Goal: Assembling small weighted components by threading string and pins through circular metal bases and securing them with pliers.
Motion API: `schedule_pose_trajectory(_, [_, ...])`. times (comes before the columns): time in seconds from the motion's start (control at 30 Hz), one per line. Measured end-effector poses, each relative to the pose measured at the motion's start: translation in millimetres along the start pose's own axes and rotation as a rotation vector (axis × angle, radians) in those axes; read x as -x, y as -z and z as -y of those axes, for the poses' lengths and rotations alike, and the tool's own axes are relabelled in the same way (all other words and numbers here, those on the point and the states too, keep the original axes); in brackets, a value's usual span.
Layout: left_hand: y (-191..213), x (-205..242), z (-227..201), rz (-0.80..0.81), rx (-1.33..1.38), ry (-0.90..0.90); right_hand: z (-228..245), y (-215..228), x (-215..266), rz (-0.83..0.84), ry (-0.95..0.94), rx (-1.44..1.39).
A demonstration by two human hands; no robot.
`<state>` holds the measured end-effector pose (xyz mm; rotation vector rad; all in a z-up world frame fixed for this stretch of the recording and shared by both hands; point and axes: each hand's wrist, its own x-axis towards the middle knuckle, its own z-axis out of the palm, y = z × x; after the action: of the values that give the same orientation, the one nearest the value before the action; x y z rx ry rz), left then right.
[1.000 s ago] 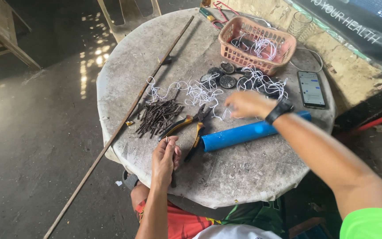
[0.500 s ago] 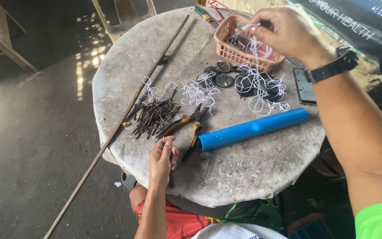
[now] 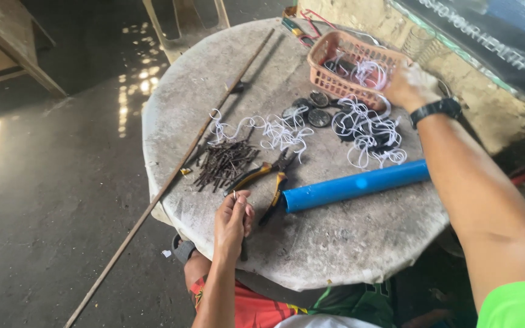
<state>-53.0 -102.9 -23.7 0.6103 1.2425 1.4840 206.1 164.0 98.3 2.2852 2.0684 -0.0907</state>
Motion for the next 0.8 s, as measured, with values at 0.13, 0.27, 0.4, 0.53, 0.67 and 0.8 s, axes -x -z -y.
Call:
schedule_pose_trajectory(0.13, [1, -3, 1, 0.046, 0.030, -0.031, 39, 2, 35, -0.089, 0.205, -0.227])
schedule_pose_trajectory(0.27, [1, -5, 3, 0.046, 0.013, -0.015, 63, -44, 13, -0.116, 0.616, -0.067])
schedule_pose_trajectory(0.4, [3, -7, 8, 0.031, 0.043, -0.021, 84, -107, -19, -0.064, 0.606, 0.332])
schedule_pose_trajectory(0.53, [4, -4, 0, 0.048, 0.042, 0.008, 86, -127, -21, -0.139, 0.564, 0.316])
schedule_pose_trajectory(0.67, [2, -4, -2, 0.047, 0.021, 0.012, 74, -118, -17, -0.106, 0.572, 0.202])
schedule_pose_trajectory(0.8, [3, -2, 1, 0.037, 0.035, 0.000, 69, -57, 46, -0.135, 0.577, -0.349])
